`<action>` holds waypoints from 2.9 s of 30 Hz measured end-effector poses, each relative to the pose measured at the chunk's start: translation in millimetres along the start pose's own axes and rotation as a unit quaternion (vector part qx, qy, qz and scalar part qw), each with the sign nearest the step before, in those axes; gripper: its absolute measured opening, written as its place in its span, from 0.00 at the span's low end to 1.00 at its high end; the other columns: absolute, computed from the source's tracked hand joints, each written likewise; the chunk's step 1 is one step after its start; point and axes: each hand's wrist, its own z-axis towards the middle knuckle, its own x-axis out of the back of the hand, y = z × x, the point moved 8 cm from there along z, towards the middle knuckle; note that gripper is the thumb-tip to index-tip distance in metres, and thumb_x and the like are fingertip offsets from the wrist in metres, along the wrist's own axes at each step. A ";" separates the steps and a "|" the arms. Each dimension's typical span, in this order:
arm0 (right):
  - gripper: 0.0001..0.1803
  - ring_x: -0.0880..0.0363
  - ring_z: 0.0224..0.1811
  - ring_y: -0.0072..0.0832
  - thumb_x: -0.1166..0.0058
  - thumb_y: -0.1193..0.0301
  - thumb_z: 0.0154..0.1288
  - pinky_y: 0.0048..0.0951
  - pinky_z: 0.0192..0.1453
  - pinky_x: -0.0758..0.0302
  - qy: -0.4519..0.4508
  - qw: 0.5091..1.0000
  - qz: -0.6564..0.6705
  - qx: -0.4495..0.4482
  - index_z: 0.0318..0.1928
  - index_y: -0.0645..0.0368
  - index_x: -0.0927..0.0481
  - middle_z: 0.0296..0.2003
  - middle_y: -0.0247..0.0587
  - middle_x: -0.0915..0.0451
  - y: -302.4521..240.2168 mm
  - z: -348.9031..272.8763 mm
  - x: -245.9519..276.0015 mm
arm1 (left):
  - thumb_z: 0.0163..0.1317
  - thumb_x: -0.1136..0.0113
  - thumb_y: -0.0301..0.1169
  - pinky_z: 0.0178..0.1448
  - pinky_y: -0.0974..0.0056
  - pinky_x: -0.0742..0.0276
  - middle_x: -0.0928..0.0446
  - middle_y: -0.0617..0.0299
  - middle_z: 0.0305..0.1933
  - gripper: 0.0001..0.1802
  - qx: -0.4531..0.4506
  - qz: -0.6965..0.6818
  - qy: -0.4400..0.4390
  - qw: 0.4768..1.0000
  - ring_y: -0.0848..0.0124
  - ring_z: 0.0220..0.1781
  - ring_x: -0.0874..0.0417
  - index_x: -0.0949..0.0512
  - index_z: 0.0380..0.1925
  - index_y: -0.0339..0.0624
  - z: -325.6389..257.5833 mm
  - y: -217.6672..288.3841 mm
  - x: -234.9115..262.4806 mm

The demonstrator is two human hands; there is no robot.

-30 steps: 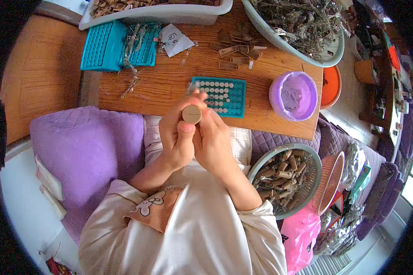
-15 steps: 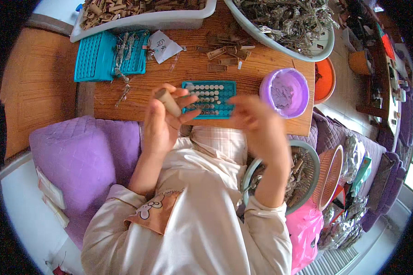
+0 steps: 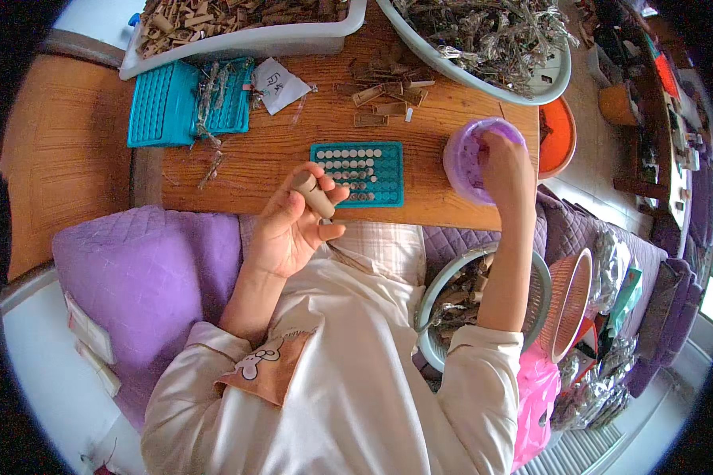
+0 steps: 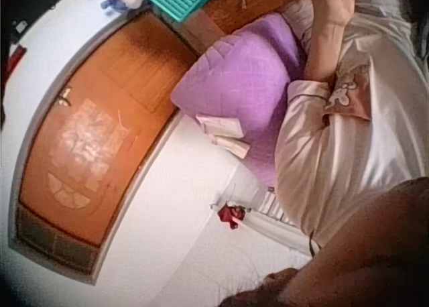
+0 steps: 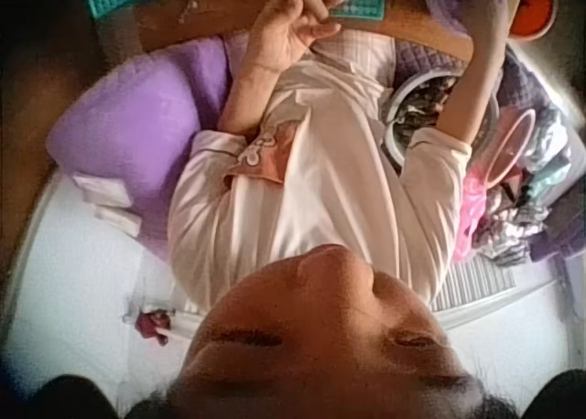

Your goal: The person assembles small wooden cylinders by filling them with blue pellets from storage containers and then plugging the filled cylinders into a plastic tray, working by hand.

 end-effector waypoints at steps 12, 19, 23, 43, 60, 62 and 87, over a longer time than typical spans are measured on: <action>0.09 0.32 0.18 0.17 0.51 0.71 0.52 0.18 0.25 0.35 -0.004 0.943 0.312 -0.112 0.28 0.67 0.27 0.17 0.34 0.28 21.7 -24.3 23.8 | 0.57 0.51 0.36 0.30 0.68 0.20 0.33 0.60 0.42 0.20 0.084 -0.091 -0.004 0.992 0.65 0.46 0.29 0.40 0.48 0.42 -0.8 -17.7 1.1; 0.05 0.32 0.21 0.15 0.49 0.75 0.51 0.16 0.26 0.36 0.030 0.931 0.351 -0.096 0.27 0.65 0.28 0.21 0.32 0.28 25.8 -28.2 31.9 | 0.54 0.47 0.39 0.28 0.74 0.21 0.33 0.63 0.40 0.21 0.088 -0.066 -0.006 0.994 0.71 0.41 0.28 0.36 0.46 0.45 -1.8 -17.6 -1.0; 0.04 0.32 0.21 0.15 0.49 0.77 0.50 0.15 0.27 0.37 0.026 0.905 0.415 -0.092 0.25 0.63 0.30 0.20 0.32 0.28 26.8 -29.7 30.9 | 0.55 0.49 0.38 0.27 0.73 0.22 0.33 0.61 0.41 0.22 0.092 -0.058 0.009 0.994 0.70 0.40 0.28 0.38 0.47 0.42 -2.6 -20.8 3.9; 0.12 0.38 0.24 0.12 0.49 0.80 0.51 0.13 0.28 0.40 0.038 0.926 0.371 -0.053 0.40 0.64 0.27 0.21 0.25 0.34 16.1 -35.8 40.3 | 0.57 0.52 0.39 0.26 0.73 0.24 0.32 0.61 0.41 0.21 0.123 -0.053 0.032 0.990 0.70 0.39 0.26 0.38 0.48 0.41 -3.1 -28.9 10.6; 0.03 0.26 0.33 0.23 0.55 0.79 0.56 0.22 0.37 0.29 -0.008 0.768 0.637 0.062 0.32 0.65 0.31 0.37 0.47 0.26 -118.4 -61.0 23.2 | 0.57 0.55 0.44 0.22 0.75 0.21 0.33 0.56 0.50 0.23 0.196 -0.144 0.036 0.969 0.57 0.46 0.26 0.38 0.48 0.41 -10.6 -38.6 -12.4; 0.02 0.28 0.38 0.25 0.54 0.81 0.54 0.23 0.39 0.28 -0.023 0.793 0.603 0.083 0.30 0.66 0.30 0.41 0.47 0.29 -127.3 -59.7 12.4 | 0.59 0.59 0.44 0.21 0.75 0.22 0.32 0.56 0.47 0.23 0.170 -0.070 0.043 0.982 0.56 0.44 0.25 0.40 0.49 0.42 -7.9 -36.9 -11.9; 0.05 0.23 0.35 0.31 0.51 0.85 0.48 0.25 0.38 0.27 0.065 0.848 0.510 0.125 0.27 0.64 0.29 0.33 0.45 0.23 -122.6 -79.4 16.6 | 0.60 0.62 0.45 0.14 0.79 0.33 0.31 0.67 0.26 0.23 0.152 0.103 0.053 0.982 0.68 0.31 0.20 0.40 0.49 0.41 -9.5 -34.2 -21.9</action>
